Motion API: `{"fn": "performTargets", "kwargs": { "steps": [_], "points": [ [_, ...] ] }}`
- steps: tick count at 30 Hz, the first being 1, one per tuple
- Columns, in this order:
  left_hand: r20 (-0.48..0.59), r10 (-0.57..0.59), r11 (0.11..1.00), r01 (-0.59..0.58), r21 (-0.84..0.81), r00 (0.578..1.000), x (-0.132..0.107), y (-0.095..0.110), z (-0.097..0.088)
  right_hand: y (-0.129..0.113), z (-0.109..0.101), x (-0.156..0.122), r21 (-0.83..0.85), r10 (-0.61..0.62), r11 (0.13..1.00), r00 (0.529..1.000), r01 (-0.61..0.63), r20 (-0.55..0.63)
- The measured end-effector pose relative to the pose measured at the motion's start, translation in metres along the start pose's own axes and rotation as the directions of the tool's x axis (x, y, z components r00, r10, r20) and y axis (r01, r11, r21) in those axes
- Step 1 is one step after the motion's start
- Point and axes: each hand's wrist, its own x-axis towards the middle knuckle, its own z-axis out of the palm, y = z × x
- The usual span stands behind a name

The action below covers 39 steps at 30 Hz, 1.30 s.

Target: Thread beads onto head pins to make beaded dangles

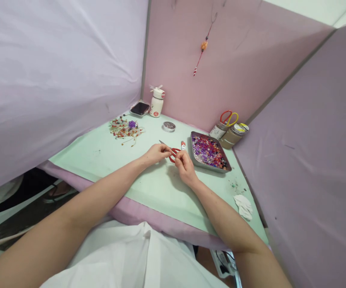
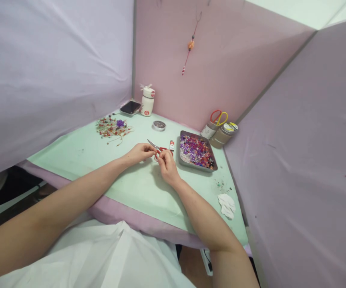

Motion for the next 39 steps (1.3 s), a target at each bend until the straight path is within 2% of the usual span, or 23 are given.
{"fn": "performTargets", "kwargs": {
  "steps": [3, 6, 9, 11, 15, 18, 23, 27, 31, 34, 36, 39],
  "points": [
    [-0.019, -0.010, 1.000, 0.010, 0.029, 1.000, 0.003, -0.003, 0.001, 0.002, 0.001, 0.000, 0.009, 0.012, 1.000, 1.000, -0.012, 0.014],
    [-0.002, -0.032, 0.999, 0.032, 0.016, 0.999, 0.004, -0.006, 0.000, 0.004, 0.000, 0.001, -0.018, 0.032, 0.999, 0.999, -0.033, -0.043],
    [0.070, -0.042, 0.996, 0.047, -0.073, 0.997, 0.001, -0.005, -0.002, 0.009, -0.002, 0.002, -0.049, 0.107, 0.992, 0.984, -0.115, -0.140],
    [0.154, -0.055, 0.986, 0.078, -0.149, 0.987, -0.002, -0.002, -0.004, 0.013, -0.005, 0.003, -0.050, 0.163, 0.983, 0.969, -0.175, -0.187],
    [0.298, -0.122, 0.953, 0.195, -0.231, 0.947, -0.008, 0.004, -0.006, 0.020, -0.007, 0.005, -0.078, 0.201, 0.972, 0.957, -0.221, -0.207],
    [0.319, -0.155, 0.934, 0.244, -0.261, 0.935, -0.009, 0.006, -0.007, 0.020, -0.008, 0.006, -0.115, 0.196, 0.968, 0.958, -0.223, -0.207],
    [0.330, -0.153, 0.924, 0.254, -0.287, 0.931, -0.008, 0.006, -0.008, 0.019, -0.007, 0.006, -0.119, 0.201, 0.967, 0.959, -0.227, -0.198],
    [0.292, -0.164, 0.926, 0.249, -0.284, 0.942, -0.006, 0.003, -0.009, 0.021, -0.007, 0.005, -0.092, 0.212, 0.968, 0.958, -0.233, -0.193],
    [0.191, -0.186, 0.914, 0.241, -0.328, 0.964, -0.001, -0.002, -0.012, 0.019, -0.005, 0.005, -0.078, 0.210, 0.971, 0.962, -0.226, -0.173],
    [0.105, -0.199, 0.909, 0.224, -0.353, 0.974, 0.002, -0.007, -0.012, 0.015, -0.004, 0.004, -0.112, 0.157, 0.979, 0.982, -0.169, -0.104],
    [0.047, -0.199, 0.927, 0.204, -0.315, 0.979, 0.003, -0.009, -0.011, 0.012, -0.004, 0.004, -0.148, 0.106, 0.983, 0.993, -0.111, -0.042],
    [-0.051, -0.161, 0.977, 0.152, -0.149, 0.986, 0.004, -0.011, -0.008, 0.010, -0.003, 0.003, -0.206, 0.050, 0.977, 0.999, -0.045, 0.020]
  ]
}}
